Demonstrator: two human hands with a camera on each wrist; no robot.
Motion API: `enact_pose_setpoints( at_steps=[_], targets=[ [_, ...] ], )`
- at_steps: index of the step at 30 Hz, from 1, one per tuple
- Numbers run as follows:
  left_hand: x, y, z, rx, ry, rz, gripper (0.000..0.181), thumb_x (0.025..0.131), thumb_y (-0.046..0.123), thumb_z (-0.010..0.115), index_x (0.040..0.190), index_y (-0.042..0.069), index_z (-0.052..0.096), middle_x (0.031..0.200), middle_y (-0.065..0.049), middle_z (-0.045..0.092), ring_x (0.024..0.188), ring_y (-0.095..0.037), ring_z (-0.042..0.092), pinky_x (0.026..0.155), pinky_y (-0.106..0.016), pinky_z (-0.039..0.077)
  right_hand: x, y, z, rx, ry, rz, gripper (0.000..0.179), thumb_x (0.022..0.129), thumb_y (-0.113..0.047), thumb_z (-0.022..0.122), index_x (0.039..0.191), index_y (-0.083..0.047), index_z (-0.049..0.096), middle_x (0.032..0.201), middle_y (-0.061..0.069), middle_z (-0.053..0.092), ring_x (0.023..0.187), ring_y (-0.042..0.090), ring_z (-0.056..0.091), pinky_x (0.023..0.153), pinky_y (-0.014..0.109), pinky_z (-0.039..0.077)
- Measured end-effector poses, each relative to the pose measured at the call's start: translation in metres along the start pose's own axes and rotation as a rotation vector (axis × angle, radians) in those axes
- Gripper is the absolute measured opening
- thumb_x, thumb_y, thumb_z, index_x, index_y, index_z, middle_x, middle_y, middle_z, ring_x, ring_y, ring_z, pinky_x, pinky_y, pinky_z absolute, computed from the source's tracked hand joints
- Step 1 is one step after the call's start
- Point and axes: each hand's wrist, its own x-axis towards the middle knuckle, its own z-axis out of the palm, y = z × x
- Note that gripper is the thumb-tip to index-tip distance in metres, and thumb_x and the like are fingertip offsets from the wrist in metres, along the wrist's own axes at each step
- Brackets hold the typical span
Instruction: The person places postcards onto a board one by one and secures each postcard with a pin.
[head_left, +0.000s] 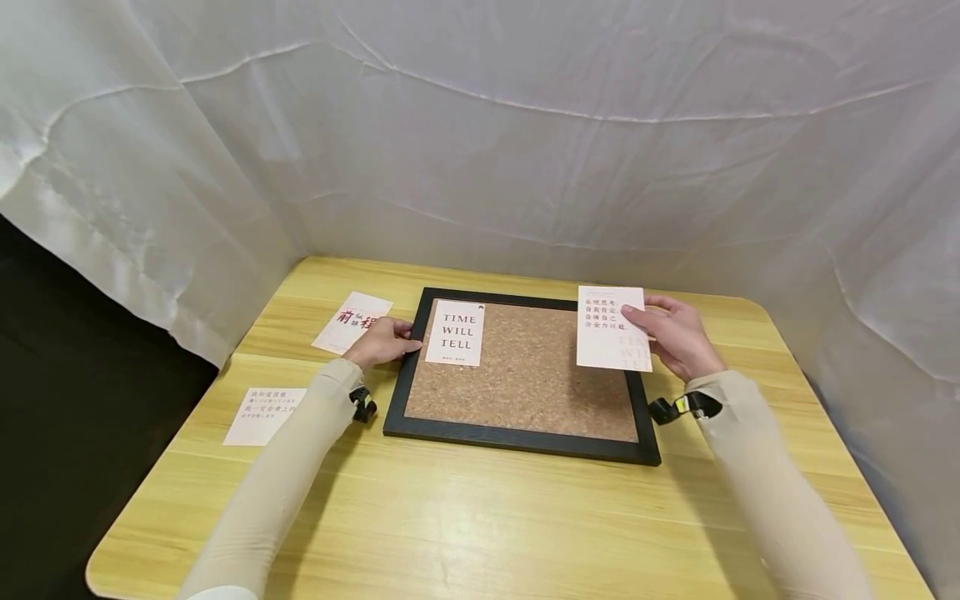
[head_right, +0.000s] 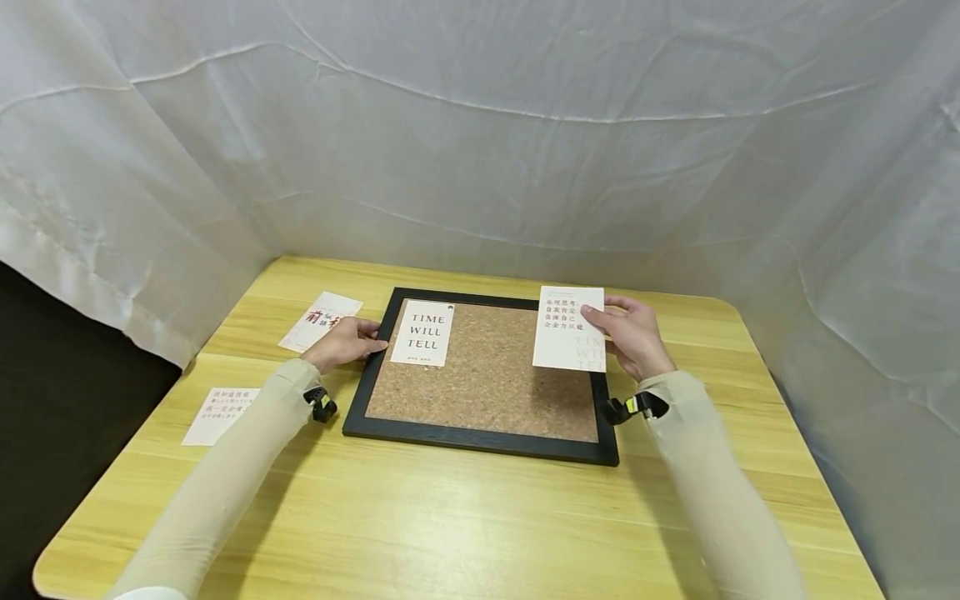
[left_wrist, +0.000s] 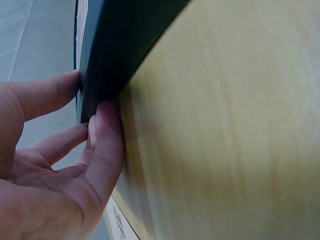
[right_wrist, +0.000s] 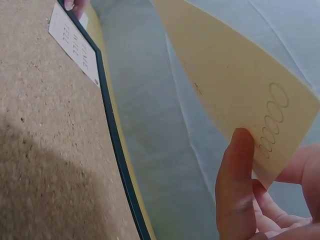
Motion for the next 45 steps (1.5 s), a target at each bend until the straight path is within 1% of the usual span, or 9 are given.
enact_pose_setpoints(
  at_steps=[4,8,13,15,22,30,34,37,45],
  targets=[
    [0.0,0.0,0.0,0.011,0.002,0.011,0.059,0.102,0.02,0.065,0.152,-0.005,0.047,0.142,-0.024,0.057,0.118,-0.026,0.061,0.098,-0.035,0.056,0.009,0.0,0.01,-0.019,0.01,0.0,0.032,0.098,-0.016,0.072,0.122,-0.011,0.052,0.086,-0.012,0.075,0.077,0.004,0.073,0.065,0.025,0.061],
    [0.0,0.0,0.0,0.001,0.004,0.009,0.058,0.101,0.02,0.066,0.152,-0.004,0.047,0.141,-0.023,0.058,0.119,-0.027,0.06,0.098,-0.035,0.055,0.017,0.001,0.02,-0.024,0.005,-0.001,0.035,0.098,-0.014,0.071,0.126,-0.006,0.051,0.084,-0.012,0.075,0.076,0.004,0.073,0.065,0.025,0.061],
    [-0.001,0.0,0.0,0.002,0.01,0.009,0.058,0.101,0.02,0.066,0.151,-0.003,0.048,0.14,-0.022,0.059,0.117,-0.025,0.06,0.096,-0.032,0.055,0.028,0.003,0.033,-0.05,-0.004,-0.001,0.049,0.1,-0.014,0.069,0.139,0.002,0.045,0.082,-0.013,0.075,0.074,0.004,0.074,0.064,0.024,0.061],
    [-0.001,0.0,0.0,0.007,0.009,0.013,0.058,0.101,0.02,0.066,0.151,-0.003,0.048,0.14,-0.023,0.059,0.116,-0.025,0.061,0.095,-0.032,0.055,0.032,0.004,0.039,-0.065,0.001,0.001,0.052,0.1,-0.015,0.069,0.141,0.003,0.043,0.081,-0.013,0.074,0.073,0.004,0.074,0.064,0.025,0.062],
    [0.0,0.0,0.001,0.018,0.009,0.025,0.057,0.102,0.02,0.066,0.151,-0.003,0.049,0.138,-0.023,0.06,0.113,-0.025,0.062,0.092,-0.031,0.057,0.044,0.011,0.054,-0.091,0.017,0.024,0.038,0.098,-0.016,0.071,0.127,-0.003,0.05,0.079,-0.011,0.072,0.071,0.004,0.072,0.063,0.026,0.061],
    [0.0,0.0,0.002,0.021,0.011,0.024,0.056,0.102,0.02,0.066,0.15,-0.003,0.05,0.135,-0.022,0.061,0.108,-0.023,0.063,0.086,-0.027,0.056,0.061,0.021,0.073,-0.084,0.034,0.034,0.043,0.098,-0.012,0.07,0.131,0.001,0.047,0.08,-0.008,0.069,0.068,0.004,0.071,0.062,0.026,0.061],
    [0.0,0.0,0.003,0.023,0.013,0.017,0.056,0.101,0.021,0.066,0.149,-0.002,0.051,0.135,-0.021,0.061,0.108,-0.023,0.062,0.086,-0.027,0.056,0.069,0.027,0.08,-0.123,0.052,0.04,0.047,0.098,-0.015,0.071,0.134,0.002,0.048,0.086,-0.004,0.069,0.068,0.005,0.072,0.062,0.028,0.062],
    [0.0,0.001,0.003,0.018,0.015,0.019,0.055,0.101,0.02,0.066,0.149,-0.002,0.052,0.134,-0.021,0.062,0.106,-0.022,0.062,0.085,-0.025,0.055,0.073,0.031,0.083,-0.132,0.053,0.038,0.046,0.098,-0.015,0.071,0.135,0.003,0.049,0.095,0.001,0.069,0.07,0.006,0.073,0.064,0.028,0.062],
    [0.0,0.002,0.004,0.003,0.009,0.021,0.054,0.101,0.018,0.066,0.149,-0.003,0.051,0.133,-0.021,0.061,0.105,-0.021,0.063,0.082,-0.024,0.056,0.076,0.04,0.09,-0.177,0.035,0.058,0.042,0.1,-0.018,0.069,0.135,0.0,0.052,0.117,0.012,0.064,0.077,0.009,0.072,0.066,0.028,0.061]
  ],
)
